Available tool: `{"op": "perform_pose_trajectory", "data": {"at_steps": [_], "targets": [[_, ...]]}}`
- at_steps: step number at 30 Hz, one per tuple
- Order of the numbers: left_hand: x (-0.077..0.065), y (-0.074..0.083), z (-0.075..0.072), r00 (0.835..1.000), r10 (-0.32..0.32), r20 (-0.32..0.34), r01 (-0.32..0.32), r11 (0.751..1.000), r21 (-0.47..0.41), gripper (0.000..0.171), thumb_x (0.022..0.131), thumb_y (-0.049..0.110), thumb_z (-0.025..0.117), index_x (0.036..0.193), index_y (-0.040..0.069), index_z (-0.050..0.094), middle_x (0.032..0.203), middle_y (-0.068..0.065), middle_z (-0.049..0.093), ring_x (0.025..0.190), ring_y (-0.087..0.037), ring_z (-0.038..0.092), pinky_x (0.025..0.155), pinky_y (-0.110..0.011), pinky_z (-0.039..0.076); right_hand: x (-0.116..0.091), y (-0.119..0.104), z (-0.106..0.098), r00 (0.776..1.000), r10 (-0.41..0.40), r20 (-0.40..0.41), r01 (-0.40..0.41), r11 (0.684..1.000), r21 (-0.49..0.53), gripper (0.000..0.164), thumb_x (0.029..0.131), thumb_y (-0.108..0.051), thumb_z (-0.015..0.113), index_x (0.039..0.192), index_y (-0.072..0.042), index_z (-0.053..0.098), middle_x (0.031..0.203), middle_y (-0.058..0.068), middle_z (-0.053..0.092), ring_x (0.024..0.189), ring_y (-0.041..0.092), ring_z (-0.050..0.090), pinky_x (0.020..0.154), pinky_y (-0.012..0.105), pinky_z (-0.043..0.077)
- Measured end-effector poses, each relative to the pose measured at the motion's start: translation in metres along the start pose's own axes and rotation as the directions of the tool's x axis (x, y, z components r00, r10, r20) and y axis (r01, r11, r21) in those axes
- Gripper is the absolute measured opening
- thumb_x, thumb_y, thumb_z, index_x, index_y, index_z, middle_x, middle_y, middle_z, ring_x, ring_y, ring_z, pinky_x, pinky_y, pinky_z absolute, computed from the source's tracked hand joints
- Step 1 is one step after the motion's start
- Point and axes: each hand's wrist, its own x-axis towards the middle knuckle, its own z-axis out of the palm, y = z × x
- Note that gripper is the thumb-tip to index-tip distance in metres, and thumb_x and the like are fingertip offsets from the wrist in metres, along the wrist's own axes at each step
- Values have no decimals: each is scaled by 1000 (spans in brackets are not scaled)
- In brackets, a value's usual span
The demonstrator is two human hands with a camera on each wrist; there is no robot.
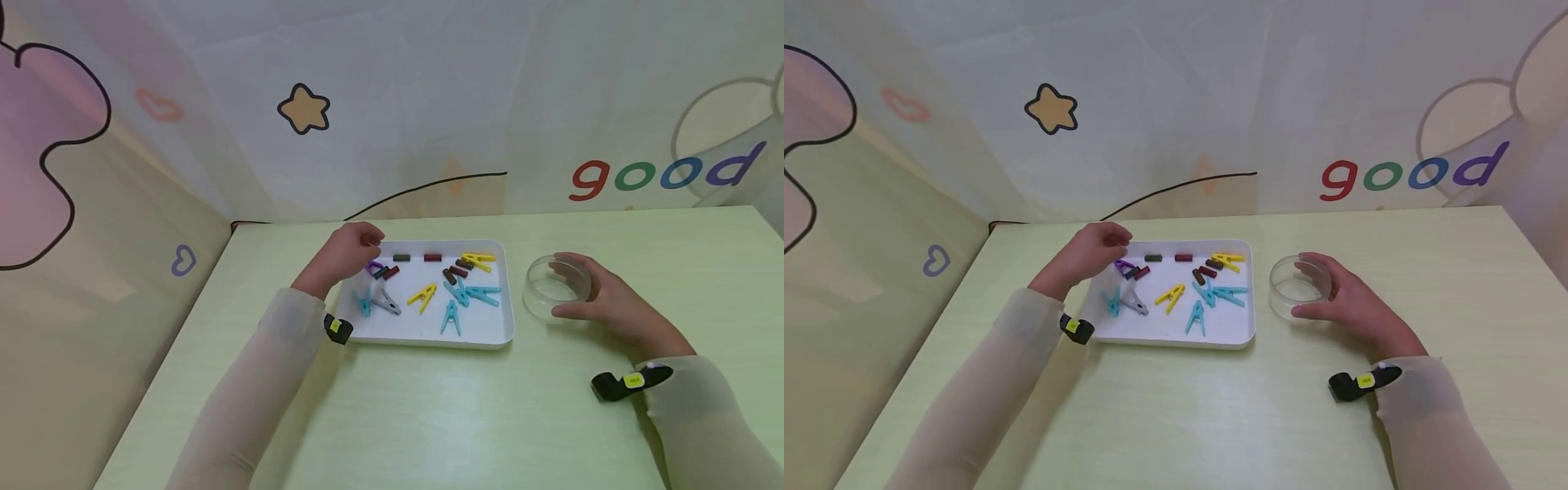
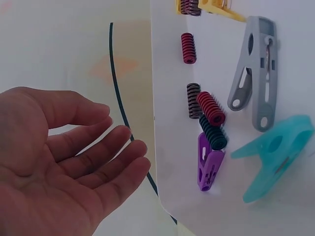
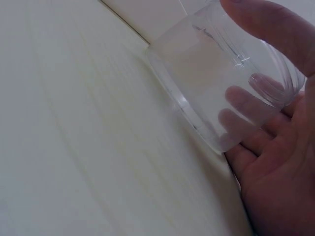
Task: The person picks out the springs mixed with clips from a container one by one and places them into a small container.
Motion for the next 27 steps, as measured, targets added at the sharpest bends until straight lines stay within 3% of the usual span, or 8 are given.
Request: {"op": "perform_pose_trajectory", "data": {"at_steps": [13,27], "targets": [[14,0,11,995,-77,70,73,995,61,30,95,19,59,123,10,62,120,-6,61,102,-22,57,91,-36,53,0,2,0,1000,-12,-2,12,1000,10,98,78,-34,80,153,-27,19,157,10,32,144,37,23,111,68,21],[25,4,21,992,-59,112,38,984,175,24,94,15,59,115,8,67,110,-6,65,91,-22,58,80,-32,52,-1,0,0,1000,15,-5,-15,1000,-7,102,76,-36,81,154,-26,16,157,11,31,144,38,23,110,68,24]]}}
